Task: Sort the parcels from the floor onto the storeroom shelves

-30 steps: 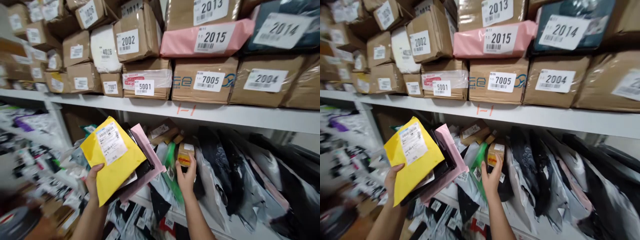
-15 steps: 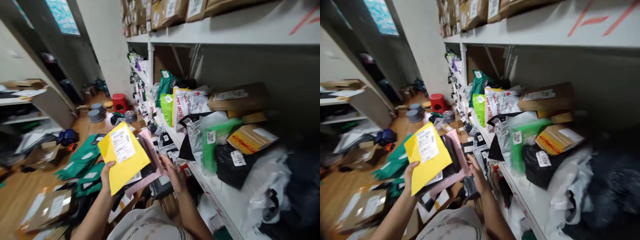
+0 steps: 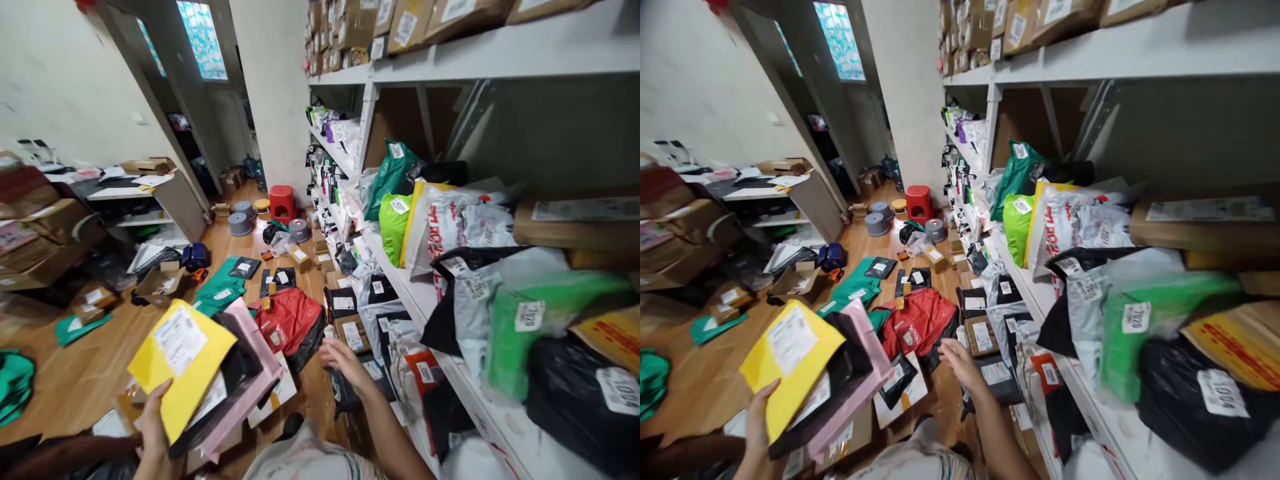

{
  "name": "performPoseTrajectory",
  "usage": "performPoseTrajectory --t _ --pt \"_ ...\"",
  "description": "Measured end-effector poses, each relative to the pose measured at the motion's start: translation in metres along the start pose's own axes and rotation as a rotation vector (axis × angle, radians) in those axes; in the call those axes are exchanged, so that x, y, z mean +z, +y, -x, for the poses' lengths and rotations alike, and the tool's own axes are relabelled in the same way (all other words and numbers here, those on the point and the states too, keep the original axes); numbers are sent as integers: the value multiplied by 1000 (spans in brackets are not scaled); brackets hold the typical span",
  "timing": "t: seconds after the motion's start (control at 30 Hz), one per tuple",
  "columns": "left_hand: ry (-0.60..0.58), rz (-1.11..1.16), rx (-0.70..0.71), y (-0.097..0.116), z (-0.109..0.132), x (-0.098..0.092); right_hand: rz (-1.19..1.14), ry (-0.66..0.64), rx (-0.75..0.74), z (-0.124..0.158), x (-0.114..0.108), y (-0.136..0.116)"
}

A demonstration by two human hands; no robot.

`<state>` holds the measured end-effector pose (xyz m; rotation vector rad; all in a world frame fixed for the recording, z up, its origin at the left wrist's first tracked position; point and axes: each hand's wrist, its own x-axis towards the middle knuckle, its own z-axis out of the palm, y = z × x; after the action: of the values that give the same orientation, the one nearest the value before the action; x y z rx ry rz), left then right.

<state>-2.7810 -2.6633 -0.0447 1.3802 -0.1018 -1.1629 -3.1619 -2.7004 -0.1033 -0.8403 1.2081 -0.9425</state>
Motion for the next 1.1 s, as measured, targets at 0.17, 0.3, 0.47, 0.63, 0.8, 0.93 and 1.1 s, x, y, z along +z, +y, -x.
performPoseTrajectory --t 0.17,0.3,0.47,0.63,0.8,0.93,1.1 --pt "-184 -94 -163 2 -14 100 -63 -195 -169 -47 55 -53" --pt "-418 -114 -375 -14 -49 187 121 34 -311 -96 62 -75" --pt "-625 -121 -507 -36 -98 304 339 469 -474 -180 11 -104" --pt "-653 -98 -508 -28 -121 405 323 465 -500 -263 -39 -165" --pt "-666 -104 -476 -5 -137 464 297 388 -569 -324 -63 -212" --pt "-702 -124 -454 7 -164 508 276 411 -566 -362 -77 -237" --pt "-816 -178 -521 22 -228 579 345 670 -676 -413 -82 -262"
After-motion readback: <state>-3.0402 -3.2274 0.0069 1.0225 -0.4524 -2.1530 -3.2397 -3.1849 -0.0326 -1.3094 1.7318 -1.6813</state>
